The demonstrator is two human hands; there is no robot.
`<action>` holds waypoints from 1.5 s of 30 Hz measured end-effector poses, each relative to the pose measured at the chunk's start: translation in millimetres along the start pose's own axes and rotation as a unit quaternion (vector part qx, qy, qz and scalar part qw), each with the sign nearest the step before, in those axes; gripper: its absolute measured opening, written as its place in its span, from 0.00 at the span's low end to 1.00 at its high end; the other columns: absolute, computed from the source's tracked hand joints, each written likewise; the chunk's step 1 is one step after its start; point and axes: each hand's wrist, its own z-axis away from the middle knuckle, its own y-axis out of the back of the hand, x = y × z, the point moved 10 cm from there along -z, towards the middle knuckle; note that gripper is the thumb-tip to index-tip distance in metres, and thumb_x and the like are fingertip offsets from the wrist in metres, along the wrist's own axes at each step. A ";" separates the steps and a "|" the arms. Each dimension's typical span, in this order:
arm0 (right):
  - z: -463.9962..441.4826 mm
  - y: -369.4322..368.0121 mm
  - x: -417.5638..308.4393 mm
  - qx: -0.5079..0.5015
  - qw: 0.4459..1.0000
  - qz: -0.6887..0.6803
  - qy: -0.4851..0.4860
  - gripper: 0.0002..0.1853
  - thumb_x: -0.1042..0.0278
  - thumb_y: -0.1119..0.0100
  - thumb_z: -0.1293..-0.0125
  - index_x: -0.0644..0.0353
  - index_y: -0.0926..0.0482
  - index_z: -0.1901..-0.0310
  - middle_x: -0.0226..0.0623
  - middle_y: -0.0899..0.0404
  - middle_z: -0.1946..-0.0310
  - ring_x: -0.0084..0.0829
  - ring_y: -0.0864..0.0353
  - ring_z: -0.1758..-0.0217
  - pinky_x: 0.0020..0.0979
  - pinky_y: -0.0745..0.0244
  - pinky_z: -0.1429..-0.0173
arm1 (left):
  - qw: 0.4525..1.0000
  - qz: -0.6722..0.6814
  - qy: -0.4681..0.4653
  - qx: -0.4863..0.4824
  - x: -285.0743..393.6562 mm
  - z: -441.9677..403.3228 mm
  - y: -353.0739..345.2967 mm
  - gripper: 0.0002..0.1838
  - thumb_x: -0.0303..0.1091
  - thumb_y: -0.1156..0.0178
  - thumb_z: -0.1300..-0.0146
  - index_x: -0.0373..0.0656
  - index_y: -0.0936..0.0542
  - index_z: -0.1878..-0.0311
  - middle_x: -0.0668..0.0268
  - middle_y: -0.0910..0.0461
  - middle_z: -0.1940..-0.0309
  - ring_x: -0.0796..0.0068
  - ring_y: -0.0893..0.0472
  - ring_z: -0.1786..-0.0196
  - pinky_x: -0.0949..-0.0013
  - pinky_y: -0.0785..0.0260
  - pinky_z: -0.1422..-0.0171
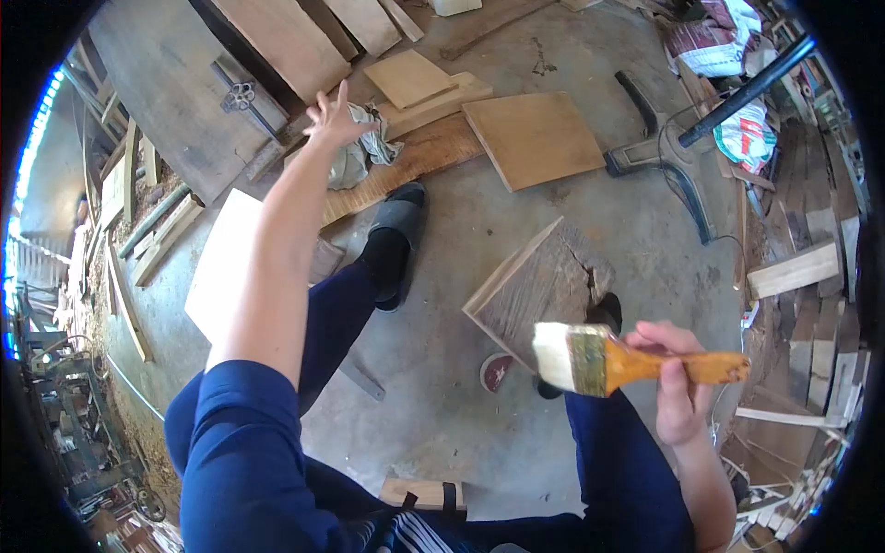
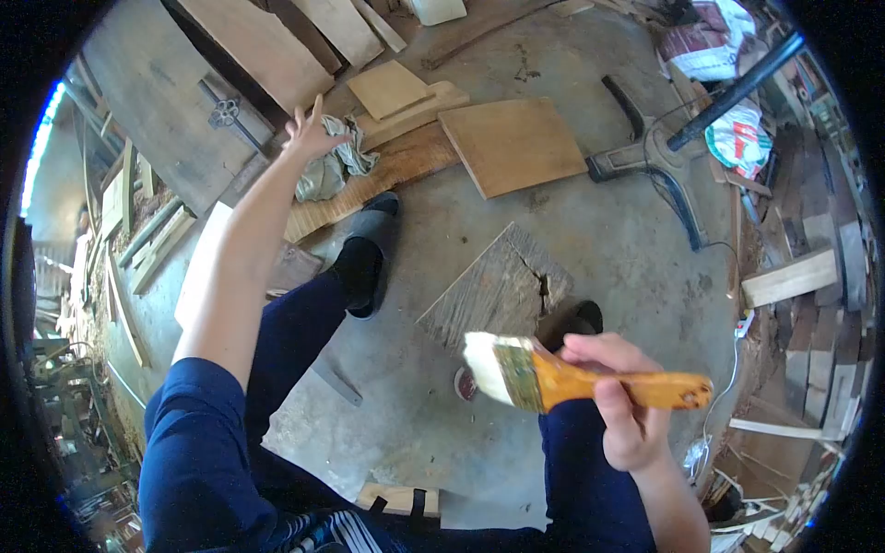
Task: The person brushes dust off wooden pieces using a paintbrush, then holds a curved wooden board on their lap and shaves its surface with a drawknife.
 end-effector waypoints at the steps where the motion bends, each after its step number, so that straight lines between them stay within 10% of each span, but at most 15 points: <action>1: 11.0 9.7 -7.9 0.019 1.000 0.001 -0.022 0.26 0.54 0.49 0.21 0.70 0.26 0.36 0.48 0.17 0.53 0.39 0.16 0.51 0.35 0.23 0.43 | 1.000 0.008 0.021 -0.003 -10.1 3.4 -46.0 0.57 0.60 0.31 0.40 0.61 0.54 0.16 0.47 0.52 0.18 0.41 0.45 0.18 0.39 0.45 0.20; 10: -17.3 -25.0 16.4 -0.024 0.998 -0.060 -0.021 0.27 0.52 0.44 0.23 0.70 0.23 0.37 0.46 0.15 0.58 0.31 0.18 0.60 0.31 0.25 0.53 | 0.986 0.075 -0.145 0.041 74.1 34.7 -34.1 0.37 0.33 0.37 0.43 0.49 0.32 0.26 0.42 0.23 0.38 0.42 0.21 0.37 0.48 0.25 0.35; 14: -20.7 -29.2 6.7 -0.028 0.999 -0.041 -0.016 0.27 0.53 0.45 0.23 0.70 0.25 0.35 0.46 0.16 0.56 0.31 0.18 0.58 0.30 0.24 0.51 | 0.915 0.258 -0.310 -0.014 129.5 53.0 -73.1 0.38 0.48 0.31 0.42 0.48 0.30 0.28 0.49 0.14 0.50 0.45 0.15 0.46 0.51 0.24 0.38; 17: -15.1 -22.3 4.5 -0.018 1.000 -0.010 -0.021 0.27 0.54 0.46 0.22 0.69 0.26 0.33 0.46 0.16 0.55 0.31 0.17 0.56 0.31 0.23 0.49 | 0.779 0.553 -0.147 -0.255 139.3 59.9 -66.3 0.33 0.51 0.35 0.37 0.49 0.27 0.30 0.52 0.13 0.50 0.48 0.14 0.47 0.55 0.23 0.40; 21: -4.8 -7.6 11.8 0.011 0.999 0.020 -0.026 0.28 0.52 0.51 0.20 0.69 0.29 0.31 0.47 0.18 0.52 0.32 0.18 0.54 0.33 0.24 0.45 | 0.979 0.109 -0.168 -0.027 73.2 27.4 -18.5 0.35 0.59 0.38 0.35 0.45 0.24 0.32 0.57 0.13 0.47 0.52 0.14 0.44 0.52 0.22 0.40; 28: 29.1 32.9 63.5 0.141 0.975 -0.104 -0.138 0.30 0.48 0.57 0.18 0.67 0.33 0.29 0.43 0.22 0.54 0.32 0.23 0.49 0.38 0.29 0.38 | 0.990 -0.108 -0.023 -0.091 -27.9 -11.6 -49.8 0.64 0.74 0.26 0.59 0.58 0.42 0.19 0.55 0.43 0.19 0.51 0.42 0.18 0.46 0.44 0.18; 34: 62.4 63.4 101.8 0.221 0.946 -0.124 -0.201 0.24 0.53 0.60 0.16 0.64 0.31 0.34 0.43 0.25 0.49 0.35 0.24 0.45 0.42 0.26 0.40 | 0.984 -0.097 -0.090 -0.118 -44.9 -64.8 -81.1 0.79 0.81 0.27 0.68 0.50 0.52 0.16 0.52 0.47 0.18 0.49 0.45 0.17 0.40 0.53 0.16; 39: 44.4 37.4 92.2 0.156 0.948 -0.180 -0.210 0.20 0.56 0.61 0.16 0.63 0.31 0.38 0.47 0.25 0.48 0.42 0.20 0.49 0.47 0.18 0.64 | 0.983 -0.011 -0.058 -0.174 -30.3 -81.2 -70.0 0.74 0.88 0.36 0.64 0.51 0.45 0.17 0.50 0.40 0.21 0.51 0.40 0.19 0.50 0.47 0.16; 45: 76.8 98.7 86.6 0.284 0.941 -0.087 -0.163 0.20 0.54 0.61 0.16 0.62 0.33 0.37 0.47 0.29 0.43 0.41 0.20 0.48 0.41 0.16 0.57 | 0.982 -0.053 -0.182 -0.023 59.0 -57.2 -35.5 0.50 0.78 0.47 0.37 0.49 0.35 0.22 0.47 0.28 0.29 0.49 0.30 0.25 0.59 0.38 0.22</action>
